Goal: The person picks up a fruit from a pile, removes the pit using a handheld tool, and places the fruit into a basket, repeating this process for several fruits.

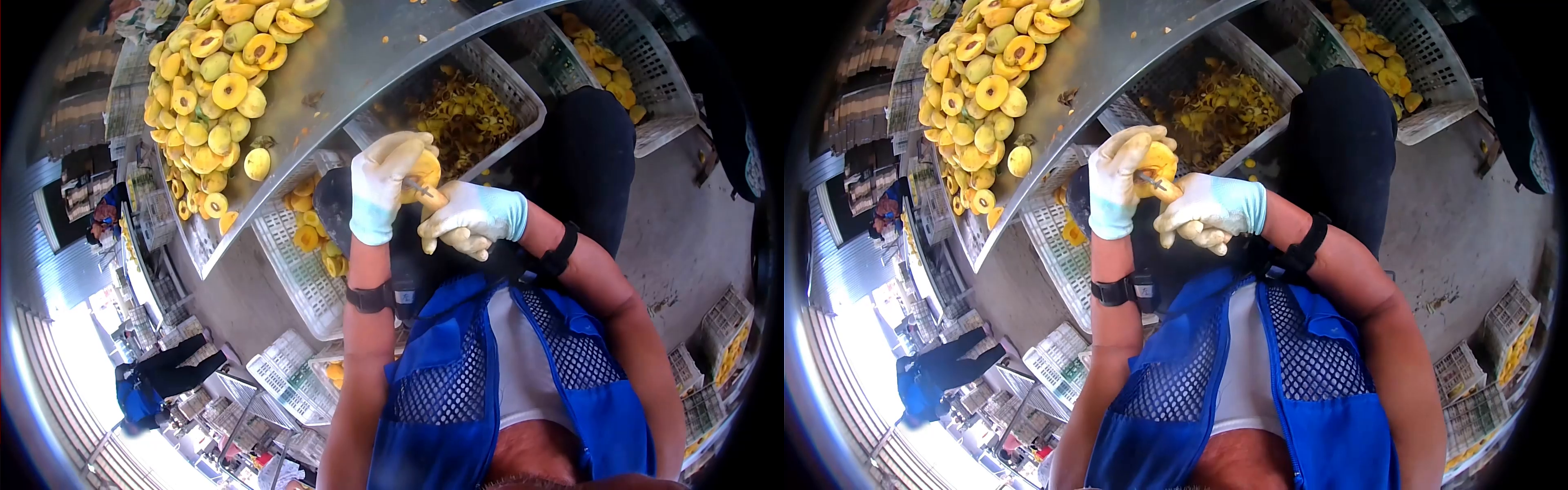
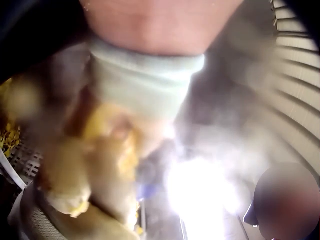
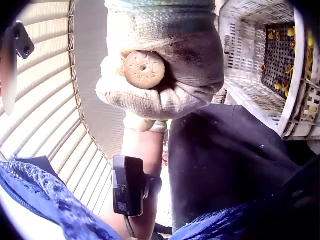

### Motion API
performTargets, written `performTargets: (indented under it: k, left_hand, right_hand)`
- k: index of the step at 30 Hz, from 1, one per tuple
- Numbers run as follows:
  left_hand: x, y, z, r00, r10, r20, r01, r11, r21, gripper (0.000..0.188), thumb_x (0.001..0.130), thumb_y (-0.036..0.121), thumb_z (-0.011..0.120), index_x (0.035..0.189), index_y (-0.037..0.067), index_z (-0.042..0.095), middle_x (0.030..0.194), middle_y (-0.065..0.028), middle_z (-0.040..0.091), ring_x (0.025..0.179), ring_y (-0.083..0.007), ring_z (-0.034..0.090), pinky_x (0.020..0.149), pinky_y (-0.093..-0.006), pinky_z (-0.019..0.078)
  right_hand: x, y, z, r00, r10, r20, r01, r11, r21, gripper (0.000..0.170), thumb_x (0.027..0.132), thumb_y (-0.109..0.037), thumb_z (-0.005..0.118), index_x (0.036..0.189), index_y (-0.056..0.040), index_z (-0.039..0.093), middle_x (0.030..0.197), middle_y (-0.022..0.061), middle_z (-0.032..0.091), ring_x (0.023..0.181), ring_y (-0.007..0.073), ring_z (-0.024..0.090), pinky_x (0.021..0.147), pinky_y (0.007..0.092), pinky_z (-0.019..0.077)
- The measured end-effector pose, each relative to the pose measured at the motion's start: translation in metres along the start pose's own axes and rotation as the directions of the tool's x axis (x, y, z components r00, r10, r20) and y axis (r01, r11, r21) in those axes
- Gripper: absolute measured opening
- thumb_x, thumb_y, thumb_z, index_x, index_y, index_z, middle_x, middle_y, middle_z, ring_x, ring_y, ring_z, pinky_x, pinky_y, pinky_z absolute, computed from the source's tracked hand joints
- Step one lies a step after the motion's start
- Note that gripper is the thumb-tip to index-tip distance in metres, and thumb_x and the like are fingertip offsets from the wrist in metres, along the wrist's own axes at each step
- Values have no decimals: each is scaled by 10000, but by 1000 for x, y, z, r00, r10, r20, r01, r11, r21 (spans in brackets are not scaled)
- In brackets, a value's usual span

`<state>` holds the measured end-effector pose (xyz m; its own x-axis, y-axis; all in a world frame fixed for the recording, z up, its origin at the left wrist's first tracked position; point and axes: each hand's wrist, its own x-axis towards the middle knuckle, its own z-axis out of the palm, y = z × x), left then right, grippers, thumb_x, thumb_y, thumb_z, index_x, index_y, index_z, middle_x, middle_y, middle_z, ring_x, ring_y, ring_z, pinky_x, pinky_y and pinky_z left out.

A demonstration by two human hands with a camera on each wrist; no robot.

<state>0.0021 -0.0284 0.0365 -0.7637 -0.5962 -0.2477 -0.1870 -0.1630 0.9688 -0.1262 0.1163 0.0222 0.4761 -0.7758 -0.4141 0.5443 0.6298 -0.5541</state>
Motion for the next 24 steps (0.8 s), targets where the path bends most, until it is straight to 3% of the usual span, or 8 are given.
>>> performTargets:
  k: [5, 8, 9, 12, 13, 15, 20, 24]
  left_hand:
    - [-4, -28, 10, 978, 190, -87, -209, 867, -453, 410, 1005, 325, 676, 1146, -60, 683, 1042, -273, 743, 888, -376, 754, 809, -445, 635]
    - [-7, -33, 9, 989, 99, -112, -137, 901, -412, 427, 1011, 324, 661, 1177, -70, 674, 1047, -267, 744, 886, -360, 756, 811, -435, 635]
    - [-7, -27, 5, 995, 59, -76, -77, 960, -268, 439, 1019, 320, 645, 1196, -80, 671, 1051, -262, 746, 873, -344, 757, 813, -426, 633]
    - [-8, 0, 3, 999, -50, -20, 49, 998, -47, 345, 1003, 216, 670, 1157, -89, 711, 967, -184, 770, 838, -220, 739, 773, -294, 595]
    - [-8, -5, 2, 996, -79, -30, 71, 979, -191, 329, 1004, 209, 682, 1164, -77, 707, 996, -213, 760, 848, -254, 743, 776, -329, 606]
    - [-9, -18, 6, 996, 46, -80, -71, 935, -347, 419, 1024, 323, 644, 1173, -68, 677, 1039, -245, 746, 870, -311, 746, 773, -377, 625]
    - [-10, -30, 20, 977, 87, -193, -189, 768, -612, 488, 1038, 414, 621, 1187, -49, 644, 1061, -271, 728, 879, -359, 742, 725, -439, 640]
    - [-11, -26, 4, 998, 38, -55, -51, 962, -267, 493, 1041, 430, 610, 1227, -26, 621, 1101, -260, 715, 911, -344, 737, 719, -441, 634]
  right_hand:
    - [3, 2, -6, 995, -12, 95, 8, 999, 47, 310, 960, -237, 710, 895, 64, 677, 507, -9, 461, 338, 104, 437, 332, 288, 413]
    - [1, 0, -2, 999, 35, -35, -37, 996, -84, 310, 951, -236, 720, 887, 64, 678, 510, -3, 471, 338, 110, 444, 328, 287, 412]
    - [1, 0, -1, 998, 41, -58, -48, 991, -123, 308, 940, -234, 728, 888, 65, 677, 520, 3, 484, 339, 113, 450, 326, 282, 412]
    - [4, 0, 1, 998, 57, -41, -62, 991, -122, 297, 949, -215, 718, 896, 73, 672, 519, 3, 480, 335, 116, 443, 321, 282, 399]
    - [5, 1, 1, 999, 49, 3, -49, 997, -64, 292, 953, -208, 713, 898, 75, 671, 514, 2, 474, 334, 117, 440, 320, 284, 394]
    - [7, 3, -3, 996, 16, 84, -21, 998, 53, 282, 961, -194, 704, 903, 80, 668, 504, 0, 463, 331, 119, 434, 318, 288, 385]
    - [5, 0, 2, 997, 30, 70, -30, 1000, 5, 281, 973, -193, 704, 906, 78, 666, 495, 1, 451, 325, 126, 427, 316, 290, 370]
    - [8, 0, 2, 998, 47, 35, -45, 997, -58, 283, 974, -193, 703, 903, 79, 668, 496, 8, 461, 325, 127, 428, 319, 290, 377]
